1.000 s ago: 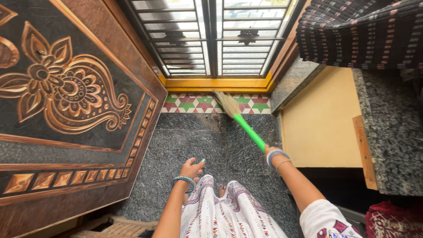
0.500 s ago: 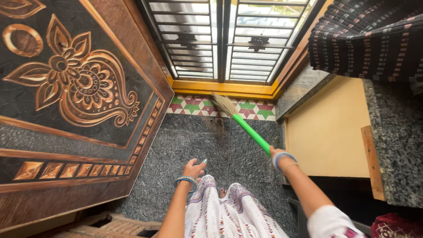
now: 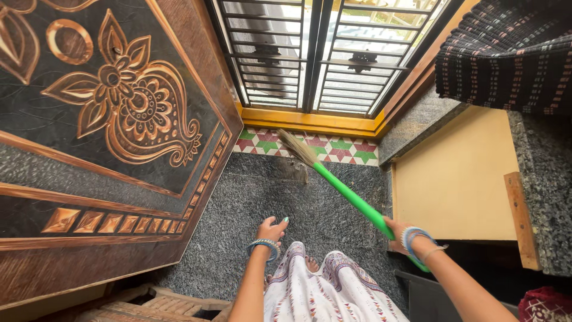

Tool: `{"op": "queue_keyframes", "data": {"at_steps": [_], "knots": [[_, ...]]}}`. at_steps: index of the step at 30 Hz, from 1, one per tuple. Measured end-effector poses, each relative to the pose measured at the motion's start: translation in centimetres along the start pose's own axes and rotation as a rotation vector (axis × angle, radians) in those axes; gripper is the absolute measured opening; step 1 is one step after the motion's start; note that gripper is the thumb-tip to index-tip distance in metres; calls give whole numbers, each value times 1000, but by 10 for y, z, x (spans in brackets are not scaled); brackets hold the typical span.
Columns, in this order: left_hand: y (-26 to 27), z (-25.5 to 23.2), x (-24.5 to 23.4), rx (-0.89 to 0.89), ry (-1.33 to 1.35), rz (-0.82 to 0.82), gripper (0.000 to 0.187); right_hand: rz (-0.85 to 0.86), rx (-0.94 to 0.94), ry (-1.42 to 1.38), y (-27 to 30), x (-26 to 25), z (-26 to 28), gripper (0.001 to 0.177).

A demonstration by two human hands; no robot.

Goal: The person sweeps the floor near a doorway and around furniture using a broom, moving debris toward a central area.

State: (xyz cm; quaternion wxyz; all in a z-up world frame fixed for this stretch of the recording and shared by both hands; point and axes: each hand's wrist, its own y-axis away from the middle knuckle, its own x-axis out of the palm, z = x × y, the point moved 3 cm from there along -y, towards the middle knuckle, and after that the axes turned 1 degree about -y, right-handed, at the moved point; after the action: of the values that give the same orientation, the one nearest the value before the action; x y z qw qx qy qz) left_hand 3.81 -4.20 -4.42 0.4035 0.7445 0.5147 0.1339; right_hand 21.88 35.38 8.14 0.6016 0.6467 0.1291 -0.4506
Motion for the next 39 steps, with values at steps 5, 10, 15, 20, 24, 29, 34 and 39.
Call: {"op": "queue_keyframes", "data": {"at_steps": [5, 10, 15, 20, 24, 29, 34, 39], "knots": [[-11, -1, 4, 36, -2, 0, 86, 103, -66, -626, -34, 16, 123, 69], [-12, 17, -14, 94, 55, -20, 81, 164, -106, -784, -107, 64, 229, 62], [-4, 33, -25, 178, -25, -150, 75, 76, -77, -575, -166, 72, 259, 75], [1, 53, -17, 99, -15, -71, 73, 244, 58, -941, -166, 71, 208, 62], [4, 58, -15, 72, 54, -55, 73, 317, 40, -1249, -145, 88, 206, 37], [-2, 53, -12, 64, 85, -38, 69, 179, -9, -1458, -126, 121, 276, 41], [1, 77, -9, -220, 533, 125, 58, 42, -162, -1019, -180, 101, 324, 51], [12, 80, -16, -181, 348, 96, 57, 154, -14, -991, -213, 81, 309, 49]]}}
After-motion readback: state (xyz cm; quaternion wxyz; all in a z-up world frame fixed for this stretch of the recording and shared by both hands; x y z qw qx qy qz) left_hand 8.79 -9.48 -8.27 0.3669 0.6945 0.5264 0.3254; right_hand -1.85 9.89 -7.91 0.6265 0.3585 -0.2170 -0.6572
